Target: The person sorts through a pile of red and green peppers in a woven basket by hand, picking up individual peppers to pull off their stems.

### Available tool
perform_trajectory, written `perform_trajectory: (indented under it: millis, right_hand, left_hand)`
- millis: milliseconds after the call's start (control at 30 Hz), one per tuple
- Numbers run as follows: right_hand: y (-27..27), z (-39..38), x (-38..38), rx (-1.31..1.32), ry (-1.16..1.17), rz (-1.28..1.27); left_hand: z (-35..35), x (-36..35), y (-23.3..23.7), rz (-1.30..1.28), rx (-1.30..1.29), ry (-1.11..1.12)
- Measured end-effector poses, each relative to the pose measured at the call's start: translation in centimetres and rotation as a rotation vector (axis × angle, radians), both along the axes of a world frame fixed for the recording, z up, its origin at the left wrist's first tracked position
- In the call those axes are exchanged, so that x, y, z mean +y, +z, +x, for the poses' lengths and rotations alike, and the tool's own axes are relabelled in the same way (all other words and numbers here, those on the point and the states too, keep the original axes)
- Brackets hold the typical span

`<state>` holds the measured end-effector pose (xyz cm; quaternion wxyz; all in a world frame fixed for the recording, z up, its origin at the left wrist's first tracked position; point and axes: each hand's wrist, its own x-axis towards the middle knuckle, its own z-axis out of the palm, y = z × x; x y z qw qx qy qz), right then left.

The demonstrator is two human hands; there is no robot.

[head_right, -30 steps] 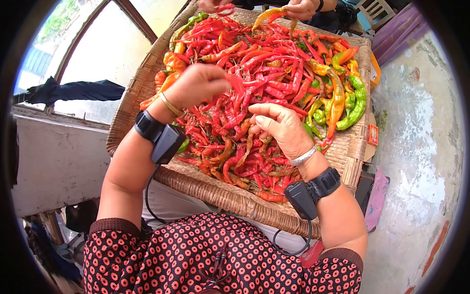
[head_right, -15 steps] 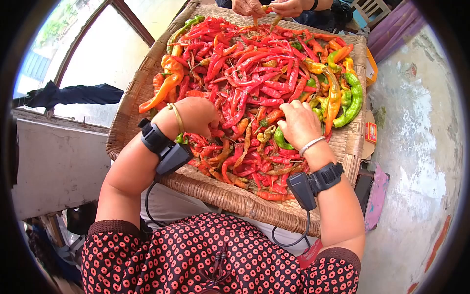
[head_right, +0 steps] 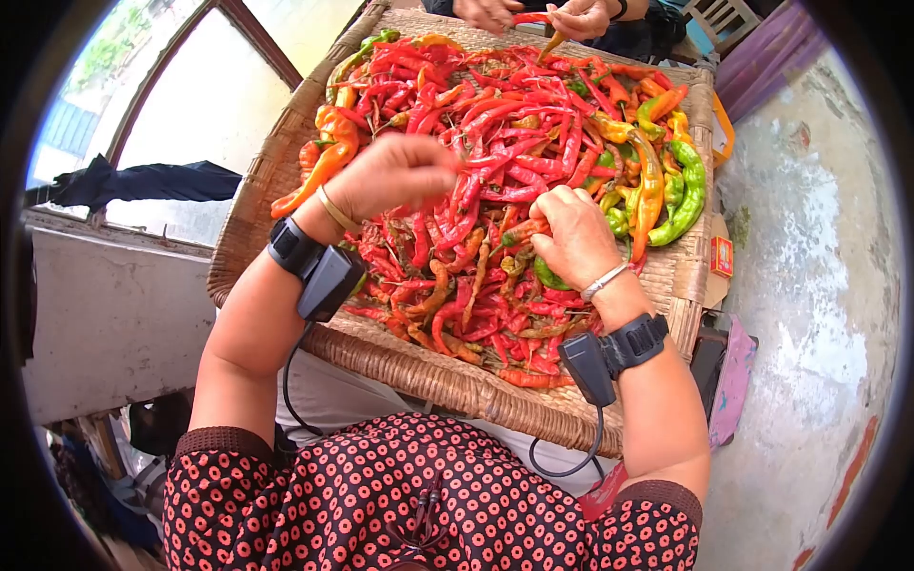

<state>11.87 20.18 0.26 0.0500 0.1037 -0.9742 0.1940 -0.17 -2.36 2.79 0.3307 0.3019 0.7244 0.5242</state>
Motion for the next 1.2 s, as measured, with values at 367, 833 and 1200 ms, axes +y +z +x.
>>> perform_trajectory:
  millis: [367, 833, 1200]
  right_hand:
    - [1.4, 0.2, -1.6, -0.406, -0.062, -0.719]
    - [0.8, 0.5, -2.2, -0.252, -0.067, -0.679]
    - [0.6, 2.2, -4.0, -0.635, 0.351, -0.181]
  left_hand:
    - [1.9, 1.3, 0.2, 0.004, 0.418, -0.248]
    - [-2.9, -0.3, -2.2, 0.122, 0.728, 0.420]
    - [2.1, -0.2, -1.5, -0.906, 0.760, -0.362]
